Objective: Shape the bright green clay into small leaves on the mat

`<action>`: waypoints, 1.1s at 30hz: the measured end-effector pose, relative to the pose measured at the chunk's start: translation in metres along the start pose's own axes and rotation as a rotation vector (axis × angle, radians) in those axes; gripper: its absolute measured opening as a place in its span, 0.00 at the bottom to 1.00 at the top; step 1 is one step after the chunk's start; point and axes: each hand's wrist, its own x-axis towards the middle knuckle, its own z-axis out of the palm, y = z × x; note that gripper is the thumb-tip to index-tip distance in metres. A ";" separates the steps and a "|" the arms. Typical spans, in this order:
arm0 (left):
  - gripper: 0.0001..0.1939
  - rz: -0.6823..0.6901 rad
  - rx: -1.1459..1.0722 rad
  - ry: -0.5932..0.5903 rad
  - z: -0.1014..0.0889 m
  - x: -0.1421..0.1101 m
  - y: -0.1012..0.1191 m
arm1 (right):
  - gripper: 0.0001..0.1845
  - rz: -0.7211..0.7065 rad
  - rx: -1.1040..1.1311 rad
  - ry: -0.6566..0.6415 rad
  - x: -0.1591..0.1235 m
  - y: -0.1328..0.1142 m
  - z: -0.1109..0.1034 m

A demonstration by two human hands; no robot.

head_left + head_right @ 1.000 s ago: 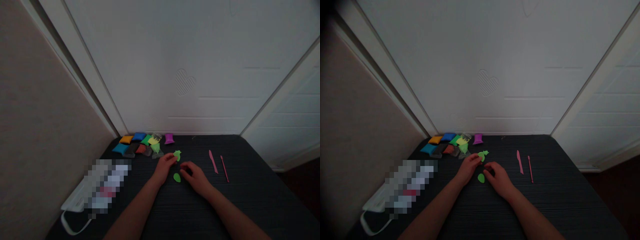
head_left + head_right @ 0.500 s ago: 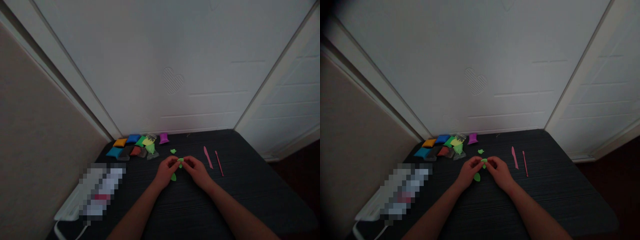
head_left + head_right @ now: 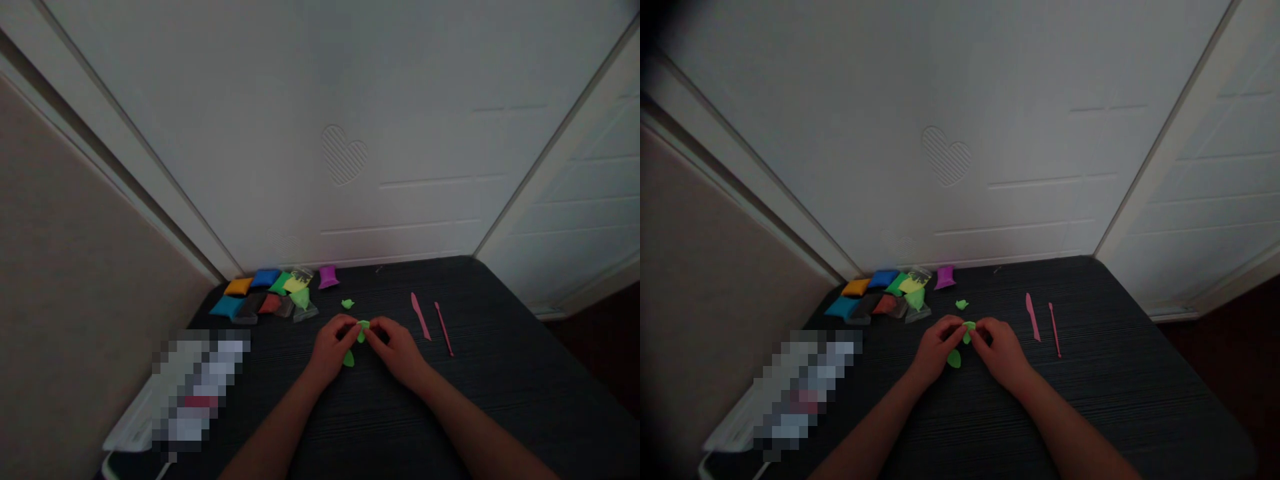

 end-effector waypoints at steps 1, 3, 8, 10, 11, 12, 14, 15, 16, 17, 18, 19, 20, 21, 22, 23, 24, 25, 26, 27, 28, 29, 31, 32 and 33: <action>0.11 0.002 0.003 0.001 0.000 0.000 0.001 | 0.07 -0.004 -0.020 0.025 0.000 0.000 0.000; 0.11 0.010 0.003 -0.002 -0.001 0.000 0.001 | 0.09 -0.012 -0.039 0.095 -0.001 0.001 0.000; 0.11 0.015 -0.015 -0.048 -0.002 0.000 -0.002 | 0.11 -0.064 -0.031 0.144 -0.003 0.000 -0.002; 0.10 0.012 -0.027 -0.053 -0.002 0.000 -0.004 | 0.09 -0.055 -0.014 0.130 -0.003 -0.001 -0.002; 0.10 0.010 -0.033 -0.058 -0.002 0.000 -0.005 | 0.08 -0.039 -0.002 0.122 -0.003 -0.002 -0.002; 0.10 0.009 -0.041 -0.063 -0.001 0.000 -0.006 | 0.07 -0.018 0.011 0.112 -0.003 -0.002 -0.002; 0.10 0.010 -0.057 -0.077 -0.001 0.000 -0.007 | 0.06 0.029 0.052 0.097 -0.002 -0.002 -0.002; 0.10 0.010 -0.065 -0.083 -0.001 0.000 -0.007 | 0.07 0.050 0.081 0.090 -0.002 -0.002 -0.002; 0.10 0.009 -0.070 -0.089 -0.001 0.000 -0.008 | 0.07 0.068 0.112 0.087 -0.001 -0.001 -0.002; 0.10 0.005 -0.069 -0.095 -0.001 0.000 -0.008 | 0.07 0.084 0.142 0.090 -0.001 -0.001 -0.002; 0.10 0.000 -0.065 -0.098 -0.002 0.000 -0.009 | 0.07 0.097 0.169 0.096 0.000 0.000 -0.003; 0.10 -0.004 -0.058 -0.099 -0.002 0.000 -0.009 | 0.07 0.108 0.188 0.102 0.000 0.000 -0.003; 0.10 -0.006 -0.051 -0.096 -0.002 0.000 -0.009 | 0.07 0.118 0.200 0.103 0.000 0.001 -0.003; 0.09 -0.007 -0.046 -0.091 -0.003 0.000 -0.009 | 0.07 0.125 0.204 0.100 0.000 0.001 -0.003; 0.09 -0.008 -0.046 -0.082 -0.003 0.000 -0.009 | 0.07 0.129 0.203 0.089 0.000 0.001 -0.003; 0.09 -0.011 -0.051 -0.072 -0.003 0.001 -0.009 | 0.08 0.130 0.202 0.073 0.000 0.000 -0.003; 0.09 -0.020 -0.059 -0.063 -0.003 0.001 -0.009 | 0.08 0.128 0.201 0.056 0.000 0.000 -0.003; 0.09 -0.035 -0.074 -0.058 -0.003 0.001 -0.009 | 0.08 0.124 0.204 0.044 0.000 -0.001 -0.003; 0.09 -0.051 -0.096 -0.056 -0.003 0.001 -0.009 | 0.09 0.120 0.211 0.034 0.000 -0.002 -0.003; 0.09 -0.064 -0.126 -0.059 -0.004 0.002 -0.009 | 0.09 0.118 0.224 0.025 0.000 -0.002 -0.004; 0.08 -0.070 -0.158 -0.071 -0.004 0.002 -0.009 | 0.09 0.120 0.247 0.019 0.000 -0.003 -0.004; 0.08 -0.067 -0.185 -0.094 -0.005 0.002 -0.009 | 0.10 0.129 0.284 0.014 0.000 -0.003 -0.004; 0.08 -0.041 -0.220 -0.145 -0.007 0.002 -0.008 | 0.10 0.167 0.388 0.000 0.001 -0.002 -0.005; 0.08 -0.030 -0.224 -0.163 -0.008 0.002 -0.006 | 0.10 0.192 0.444 -0.005 0.001 -0.002 -0.006; 0.08 -0.026 -0.224 -0.170 -0.010 0.002 -0.004 | 0.10 0.217 0.492 -0.011 0.002 -0.001 -0.006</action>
